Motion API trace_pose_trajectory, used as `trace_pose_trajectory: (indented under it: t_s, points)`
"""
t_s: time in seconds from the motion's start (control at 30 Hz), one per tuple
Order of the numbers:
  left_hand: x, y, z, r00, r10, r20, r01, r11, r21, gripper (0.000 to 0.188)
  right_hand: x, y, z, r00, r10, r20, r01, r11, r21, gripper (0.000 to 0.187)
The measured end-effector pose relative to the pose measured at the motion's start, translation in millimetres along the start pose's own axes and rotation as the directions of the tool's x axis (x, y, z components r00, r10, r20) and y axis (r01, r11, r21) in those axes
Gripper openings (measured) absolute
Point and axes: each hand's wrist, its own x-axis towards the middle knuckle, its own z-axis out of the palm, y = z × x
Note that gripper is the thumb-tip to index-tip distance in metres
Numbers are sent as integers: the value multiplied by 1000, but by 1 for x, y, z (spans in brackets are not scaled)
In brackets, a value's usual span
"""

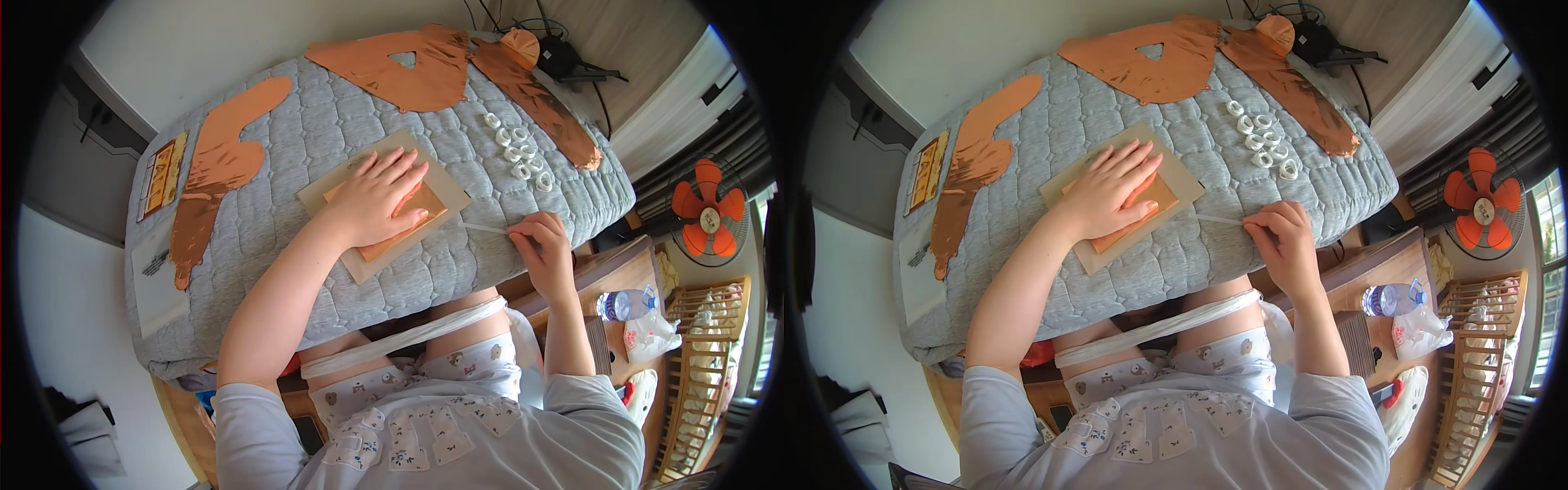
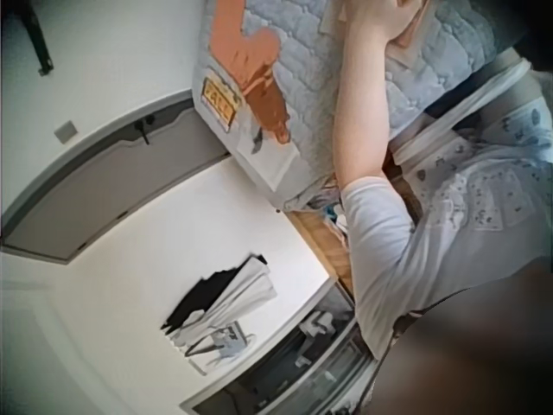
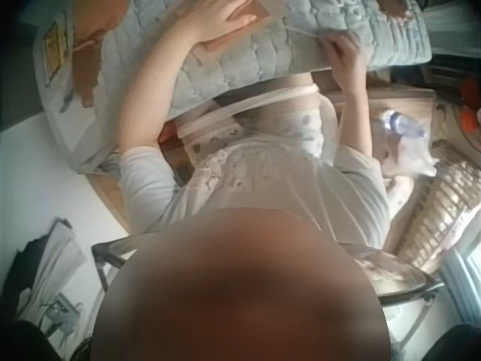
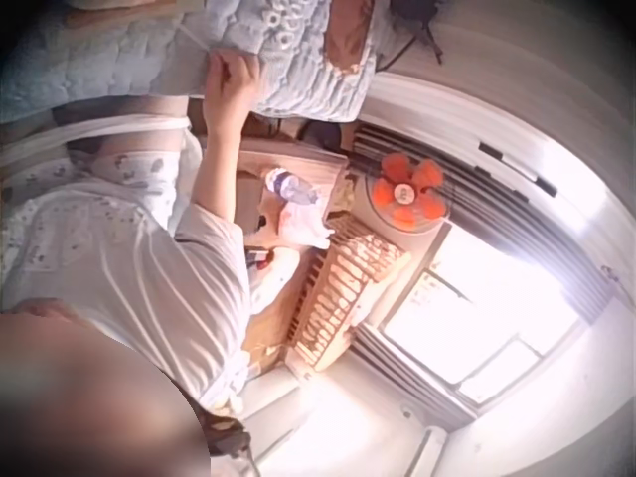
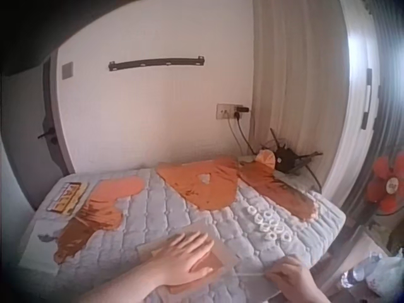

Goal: Folding a foil party balloon and placing it into its retail packaging card.

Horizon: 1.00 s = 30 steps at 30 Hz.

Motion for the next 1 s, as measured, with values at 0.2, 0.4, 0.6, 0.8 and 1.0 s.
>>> trace_pose_trajectory:
  t_s: [0.2, 0.4, 0.6, 0.8, 1.0]
  points:
    - [0, -2, 2, 999, 13, -35, -13, 1000, -6, 75, 10, -10, 10, 998, 55, -33, -59, 991, -123, 7]
    - [-1, -3, 2, 996, 28, -84, -30, 999, -24, 86, 15, -25, 31, 987, 41, -157, -77, 970, -232, 9]
    - [0, -3, -1, 992, 18, -126, -35, 991, -131, 108, 29, -51, 58, 977, -37, -211, -35, 944, -329, 13]
    - [2, -3, -3, 986, -42, -162, -5, 960, -280, 120, 37, -66, 68, 977, 44, -209, -126, 909, -397, 12]
    - [2, -3, -7, 992, -73, -99, 39, 951, -305, 126, 38, -57, 64, 964, 215, -155, -247, 942, -227, 13]
